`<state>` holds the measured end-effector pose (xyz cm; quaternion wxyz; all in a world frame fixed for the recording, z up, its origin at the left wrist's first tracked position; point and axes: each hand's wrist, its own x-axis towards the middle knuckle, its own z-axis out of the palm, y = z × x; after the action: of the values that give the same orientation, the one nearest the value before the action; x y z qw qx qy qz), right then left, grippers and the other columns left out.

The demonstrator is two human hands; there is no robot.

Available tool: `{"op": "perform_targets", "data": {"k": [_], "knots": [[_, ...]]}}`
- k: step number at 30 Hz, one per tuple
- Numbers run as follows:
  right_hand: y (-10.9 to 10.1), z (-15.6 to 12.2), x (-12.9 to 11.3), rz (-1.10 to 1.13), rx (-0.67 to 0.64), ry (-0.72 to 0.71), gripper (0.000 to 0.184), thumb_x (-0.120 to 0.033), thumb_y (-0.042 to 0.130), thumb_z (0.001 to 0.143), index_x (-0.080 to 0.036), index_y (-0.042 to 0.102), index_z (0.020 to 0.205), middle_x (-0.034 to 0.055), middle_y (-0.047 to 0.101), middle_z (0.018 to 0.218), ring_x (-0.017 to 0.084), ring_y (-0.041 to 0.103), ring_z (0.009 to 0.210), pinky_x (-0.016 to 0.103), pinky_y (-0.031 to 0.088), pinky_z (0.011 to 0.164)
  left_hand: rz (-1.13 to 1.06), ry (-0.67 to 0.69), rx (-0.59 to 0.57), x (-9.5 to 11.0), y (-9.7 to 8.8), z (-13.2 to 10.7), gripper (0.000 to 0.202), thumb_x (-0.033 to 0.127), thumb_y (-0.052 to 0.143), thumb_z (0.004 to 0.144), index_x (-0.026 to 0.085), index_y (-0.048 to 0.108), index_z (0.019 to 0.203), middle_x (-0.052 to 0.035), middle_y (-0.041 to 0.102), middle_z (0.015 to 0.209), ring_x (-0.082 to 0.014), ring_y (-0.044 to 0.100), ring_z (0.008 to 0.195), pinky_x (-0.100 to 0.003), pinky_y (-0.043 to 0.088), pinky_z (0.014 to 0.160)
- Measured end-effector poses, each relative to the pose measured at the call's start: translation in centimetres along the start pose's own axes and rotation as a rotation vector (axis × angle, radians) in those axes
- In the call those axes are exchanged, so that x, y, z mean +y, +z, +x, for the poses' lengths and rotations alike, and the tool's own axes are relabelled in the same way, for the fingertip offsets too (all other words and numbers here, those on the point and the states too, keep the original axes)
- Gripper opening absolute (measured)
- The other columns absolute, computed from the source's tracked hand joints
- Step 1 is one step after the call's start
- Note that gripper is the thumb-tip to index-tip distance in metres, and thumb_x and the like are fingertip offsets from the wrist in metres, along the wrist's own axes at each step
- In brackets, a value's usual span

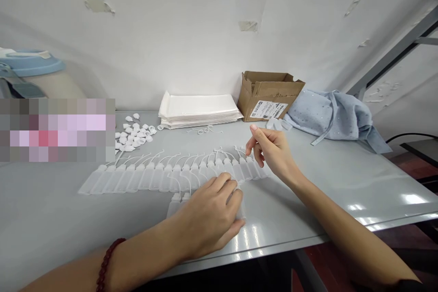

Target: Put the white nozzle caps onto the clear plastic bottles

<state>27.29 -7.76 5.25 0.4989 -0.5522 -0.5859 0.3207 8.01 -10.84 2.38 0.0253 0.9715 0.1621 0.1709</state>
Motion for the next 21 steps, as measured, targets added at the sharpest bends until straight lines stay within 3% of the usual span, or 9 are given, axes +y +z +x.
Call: {"op": "perform_targets", "data": {"k": [9,12,15,17,19,21], "knots": [[-1.2,1.4,1.2,-0.095,0.101,-0.063,0.057,-0.049,0.044,0.093,-0.018,0.052,0.046,-0.004,0.043,0.029,0.007,0.036,0.029,0.024,0.033,0.042,-0.072,-0.018,0.03,-0.1,-0.3,0.0,0.033,0.036,0.056,0.087,0.007,0.058,0.102,-0.0175,0.061,0.101,-0.0323,0.053,0.099,-0.044,0.051,0.075],[-2.5,2.7,2.8,-0.201,0.207,-0.11,0.054,-0.049,0.043,0.093,-0.018,0.053,0.05,-0.002,0.051,0.038,0.008,0.042,0.033,0.025,0.037,0.044,-0.18,-0.071,0.113,-0.8,-0.9,-0.1,0.029,0.034,0.053,0.089,0.008,0.058,0.102,-0.0143,0.062,0.098,-0.0276,0.052,0.096,-0.042,0.049,0.079],[-4.3,4.4,5.0,-0.462,0.377,-0.135,0.039,-0.045,0.04,0.093,-0.019,0.054,0.068,0.0037,0.067,0.065,0.014,0.058,0.05,0.026,0.045,0.05,-0.247,-0.219,0.223,-2.3,-1.7,-0.1,0.019,0.027,0.051,0.09,0.011,0.058,0.099,-0.0101,0.063,0.095,-0.0231,0.053,0.096,-0.037,0.049,0.081],[-5.5,5.4,6.6,-0.543,0.422,-0.133,0.024,-0.04,0.046,0.09,-0.018,0.055,0.084,0.0077,0.07,0.08,0.019,0.064,0.066,0.031,0.049,0.059,-0.278,-0.379,0.262,-3.6,-2.4,-0.2,0.017,0.028,0.051,0.089,0.015,0.06,0.095,-0.0077,0.064,0.093,-0.0221,0.054,0.095,-0.034,0.05,0.076],[-6.4,6.2,7.9,-0.621,0.431,-0.145,0.02,-0.033,0.052,0.084,-0.017,0.055,0.096,0.0132,0.068,0.097,0.026,0.064,0.086,0.039,0.05,0.072,-0.295,-0.586,0.255,-5.0,-3.1,-0.3,0.018,0.033,0.051,0.087,0.018,0.063,0.09,-0.0057,0.065,0.091,-0.022,0.056,0.09,-0.029,0.049,0.064],[-7.1,6.7,8.9,-0.7,0.397,-0.161,0.029,-0.028,0.055,0.079,-0.014,0.055,0.104,0.0176,0.065,0.11,0.032,0.058,0.103,0.047,0.045,0.086,-0.269,-0.758,0.224,-6.3,-3.8,-0.4,0.021,0.036,0.051,0.086,0.021,0.065,0.086,-0.0043,0.066,0.09,-0.022,0.057,0.085,-0.028,0.047,0.059]]}}
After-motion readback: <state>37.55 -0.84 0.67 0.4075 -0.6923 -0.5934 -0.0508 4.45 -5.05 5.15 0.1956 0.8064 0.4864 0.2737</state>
